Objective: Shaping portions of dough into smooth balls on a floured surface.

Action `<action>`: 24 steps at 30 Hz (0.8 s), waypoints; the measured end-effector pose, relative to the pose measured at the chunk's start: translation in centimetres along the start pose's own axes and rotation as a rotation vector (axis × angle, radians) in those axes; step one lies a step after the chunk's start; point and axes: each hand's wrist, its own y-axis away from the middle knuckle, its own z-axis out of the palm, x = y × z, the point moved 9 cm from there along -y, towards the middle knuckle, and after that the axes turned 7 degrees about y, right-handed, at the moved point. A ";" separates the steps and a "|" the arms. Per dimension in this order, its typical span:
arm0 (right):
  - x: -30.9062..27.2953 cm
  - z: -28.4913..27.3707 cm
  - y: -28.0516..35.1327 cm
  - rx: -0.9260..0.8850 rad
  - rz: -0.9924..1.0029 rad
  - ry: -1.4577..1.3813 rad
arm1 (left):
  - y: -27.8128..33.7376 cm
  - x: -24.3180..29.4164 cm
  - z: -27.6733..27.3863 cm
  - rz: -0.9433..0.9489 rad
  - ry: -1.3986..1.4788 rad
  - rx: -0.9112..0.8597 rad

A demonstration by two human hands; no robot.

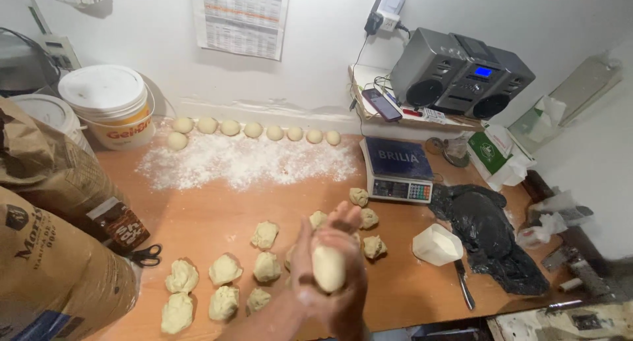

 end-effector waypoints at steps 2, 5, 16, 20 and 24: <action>-0.7 1.3 -0.1 -0.104 0.069 -0.153 | 0.2 2.3 1.3 0.030 0.012 -0.023; 0.4 1.1 0.4 -0.225 0.168 -0.239 | 1.5 0.5 0.8 0.056 0.032 -0.024; 2.5 -1.0 0.4 -0.267 0.256 -0.088 | 0.8 -1.5 1.3 0.044 0.095 0.001; 1.1 -1.8 -0.1 -0.149 0.162 -0.177 | -1.0 -1.1 3.0 -0.005 0.239 -0.226; 8.1 -4.0 1.3 -0.285 0.363 -0.167 | -0.7 -3.4 4.1 0.020 0.032 -0.059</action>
